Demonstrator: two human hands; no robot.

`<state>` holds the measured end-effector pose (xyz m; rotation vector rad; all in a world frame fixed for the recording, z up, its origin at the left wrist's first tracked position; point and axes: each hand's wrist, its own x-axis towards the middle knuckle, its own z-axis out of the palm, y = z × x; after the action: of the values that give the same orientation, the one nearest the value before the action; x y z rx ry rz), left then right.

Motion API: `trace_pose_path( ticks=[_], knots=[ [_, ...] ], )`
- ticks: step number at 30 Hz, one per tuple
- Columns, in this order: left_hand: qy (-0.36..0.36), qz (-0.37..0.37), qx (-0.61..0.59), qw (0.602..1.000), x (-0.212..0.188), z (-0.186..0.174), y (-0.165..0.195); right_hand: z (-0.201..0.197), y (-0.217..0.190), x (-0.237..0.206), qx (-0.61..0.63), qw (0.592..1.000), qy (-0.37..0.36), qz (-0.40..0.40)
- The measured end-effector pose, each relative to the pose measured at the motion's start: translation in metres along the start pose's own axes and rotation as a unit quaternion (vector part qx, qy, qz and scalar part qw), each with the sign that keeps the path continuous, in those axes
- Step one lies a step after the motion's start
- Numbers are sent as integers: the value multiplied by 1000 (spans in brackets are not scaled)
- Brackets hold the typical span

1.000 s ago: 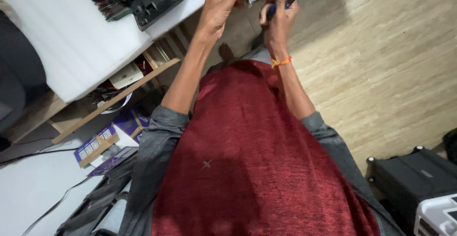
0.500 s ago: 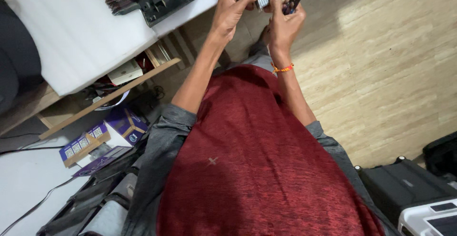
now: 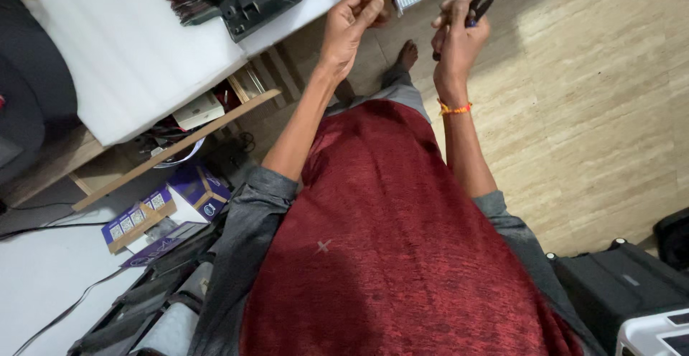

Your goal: The person opens a drawer, takes out pliers, and works on the edge of a television panel, prying at its frame. They cut tape with scissors, trim a small plastic component, and use pliers to cut or adjust parts while standing at the repair bench.

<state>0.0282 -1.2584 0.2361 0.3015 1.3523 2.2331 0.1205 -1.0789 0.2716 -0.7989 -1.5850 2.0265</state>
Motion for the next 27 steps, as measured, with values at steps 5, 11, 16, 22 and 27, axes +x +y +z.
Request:
trace_pose_path(
  ticks=[5,11,16,22,27],
  knots=[
    [2,62,-7,998,-1,12,-9,-4,11,-29,-27,999,-1,-20],
    [7,171,179,969,-4,15,-7,4,18,-32,-77,991,-49,-95],
    [-45,218,273,936,3,6,11,2,16,-29,-65,995,-50,-64],
    [-23,201,268,942,6,7,11,0,25,-33,-76,994,-46,-69],
    [-13,223,281,933,5,5,7,-4,24,-33,-76,994,-47,-64]
  ],
)
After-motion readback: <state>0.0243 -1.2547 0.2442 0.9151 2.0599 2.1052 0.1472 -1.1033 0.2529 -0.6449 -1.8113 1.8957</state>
